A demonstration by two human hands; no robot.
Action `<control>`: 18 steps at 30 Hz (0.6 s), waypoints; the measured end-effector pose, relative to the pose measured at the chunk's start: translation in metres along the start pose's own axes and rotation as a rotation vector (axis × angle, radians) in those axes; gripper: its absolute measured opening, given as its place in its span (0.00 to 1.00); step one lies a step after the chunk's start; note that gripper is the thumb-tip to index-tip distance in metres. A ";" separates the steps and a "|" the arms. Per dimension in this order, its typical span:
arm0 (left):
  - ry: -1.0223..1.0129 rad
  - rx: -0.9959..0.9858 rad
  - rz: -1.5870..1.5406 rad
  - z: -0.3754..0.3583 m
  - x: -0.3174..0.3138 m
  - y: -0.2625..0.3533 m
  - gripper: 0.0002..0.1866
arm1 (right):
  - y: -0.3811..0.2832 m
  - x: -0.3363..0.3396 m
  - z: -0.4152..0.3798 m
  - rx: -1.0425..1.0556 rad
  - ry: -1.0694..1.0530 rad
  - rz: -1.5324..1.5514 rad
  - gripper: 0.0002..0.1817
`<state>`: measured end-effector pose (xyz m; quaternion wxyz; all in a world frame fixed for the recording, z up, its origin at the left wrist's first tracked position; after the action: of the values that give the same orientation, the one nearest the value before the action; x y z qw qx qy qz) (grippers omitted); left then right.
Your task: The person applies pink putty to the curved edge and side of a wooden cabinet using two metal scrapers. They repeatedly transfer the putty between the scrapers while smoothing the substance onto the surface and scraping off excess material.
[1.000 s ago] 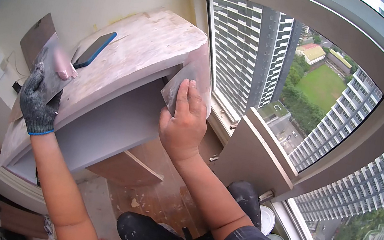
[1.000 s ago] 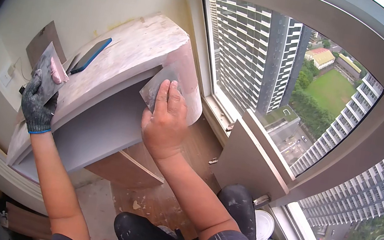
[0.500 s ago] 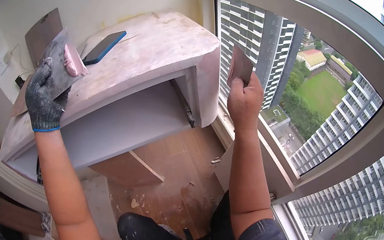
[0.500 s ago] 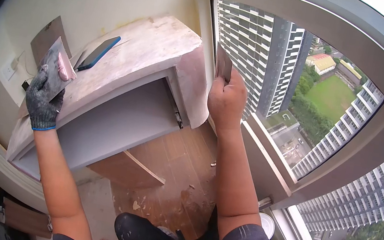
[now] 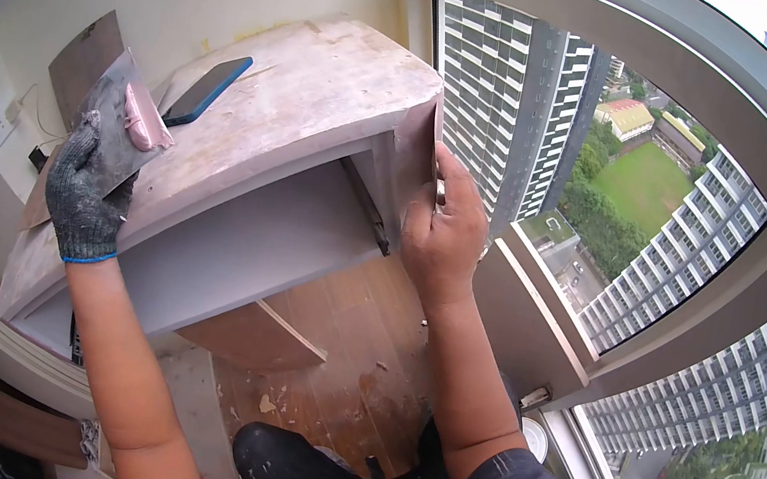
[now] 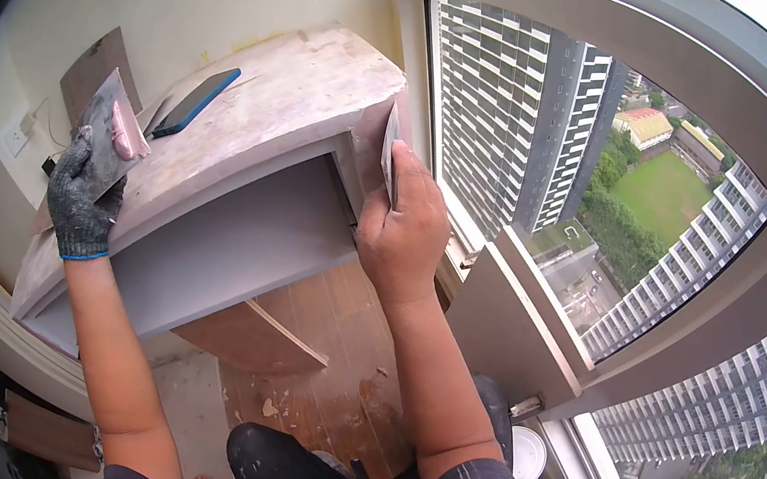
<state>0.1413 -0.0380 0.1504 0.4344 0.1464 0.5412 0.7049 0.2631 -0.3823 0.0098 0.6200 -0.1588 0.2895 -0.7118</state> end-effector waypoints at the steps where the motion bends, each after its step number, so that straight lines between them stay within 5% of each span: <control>1: 0.003 -0.003 0.007 0.000 0.001 0.000 0.20 | -0.004 -0.003 -0.004 0.030 0.004 -0.026 0.25; 10: -0.002 -0.009 0.007 0.009 0.015 -0.006 0.18 | -0.036 -0.037 -0.032 0.140 -0.013 -0.246 0.32; 17: 0.026 -0.019 -0.010 -0.001 0.005 -0.002 0.20 | -0.056 -0.024 -0.055 0.036 -0.151 0.143 0.27; 18: 0.019 -0.040 -0.030 -0.003 0.003 -0.002 0.20 | -0.054 -0.016 -0.063 -0.153 -0.193 0.291 0.22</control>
<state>0.1381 -0.0374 0.1469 0.4423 0.1228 0.5334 0.7105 0.1868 -0.3498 -0.0048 0.7274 -0.2293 0.3020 -0.5719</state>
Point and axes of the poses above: each hand's wrist, its own z-axis towards the middle knuckle, its own x-axis out of the back of the hand, y = z × x, the point moved 4 cm from there along z, towards the middle knuckle, and after that the axes turned 14 degrees about z, right-handed, at the moved point
